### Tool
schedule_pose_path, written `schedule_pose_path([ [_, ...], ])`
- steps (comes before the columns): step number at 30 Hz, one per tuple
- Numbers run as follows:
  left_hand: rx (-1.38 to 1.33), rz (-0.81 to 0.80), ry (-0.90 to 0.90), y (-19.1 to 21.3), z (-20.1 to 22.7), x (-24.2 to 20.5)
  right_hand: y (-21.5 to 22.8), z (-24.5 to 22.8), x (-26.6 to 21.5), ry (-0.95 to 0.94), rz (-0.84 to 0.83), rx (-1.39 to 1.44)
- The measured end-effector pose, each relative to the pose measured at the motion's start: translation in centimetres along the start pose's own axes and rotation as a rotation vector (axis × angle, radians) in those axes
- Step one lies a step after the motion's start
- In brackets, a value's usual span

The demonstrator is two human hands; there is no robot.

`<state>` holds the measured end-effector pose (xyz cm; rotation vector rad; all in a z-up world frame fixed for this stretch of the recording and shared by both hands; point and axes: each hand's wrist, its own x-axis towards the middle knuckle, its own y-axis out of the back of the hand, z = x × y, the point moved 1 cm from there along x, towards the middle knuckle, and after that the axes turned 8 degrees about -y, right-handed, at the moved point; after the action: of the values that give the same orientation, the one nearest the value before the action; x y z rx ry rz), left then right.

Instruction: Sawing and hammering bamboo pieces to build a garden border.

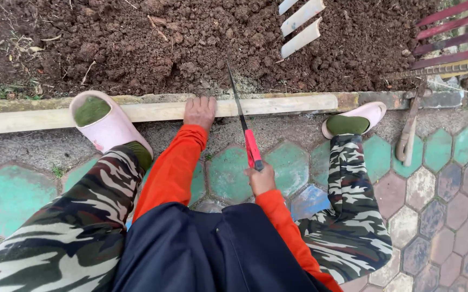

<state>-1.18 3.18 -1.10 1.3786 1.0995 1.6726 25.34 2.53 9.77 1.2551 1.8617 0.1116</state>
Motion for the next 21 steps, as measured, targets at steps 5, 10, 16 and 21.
schedule_pose_path([
  [5, -0.008, -0.007, 0.025, -0.5, 0.2, 0.1, -2.1, -4.3, 5.7, 0.045, 0.032, -0.046],
  [10, 0.020, -0.006, 0.015, -1.5, 0.0, -0.5, -1.1, 0.7, 1.9, 0.021, 0.015, -0.011],
  [16, 0.013, 0.064, 0.008, 0.7, 0.0, 0.3, -2.2, 0.5, 4.2, 0.093, 0.018, 0.018],
  [21, 0.000, -0.095, -0.001, -0.5, 0.0, -0.1, -2.7, -2.4, 5.7, 0.083, -0.035, 0.052],
])
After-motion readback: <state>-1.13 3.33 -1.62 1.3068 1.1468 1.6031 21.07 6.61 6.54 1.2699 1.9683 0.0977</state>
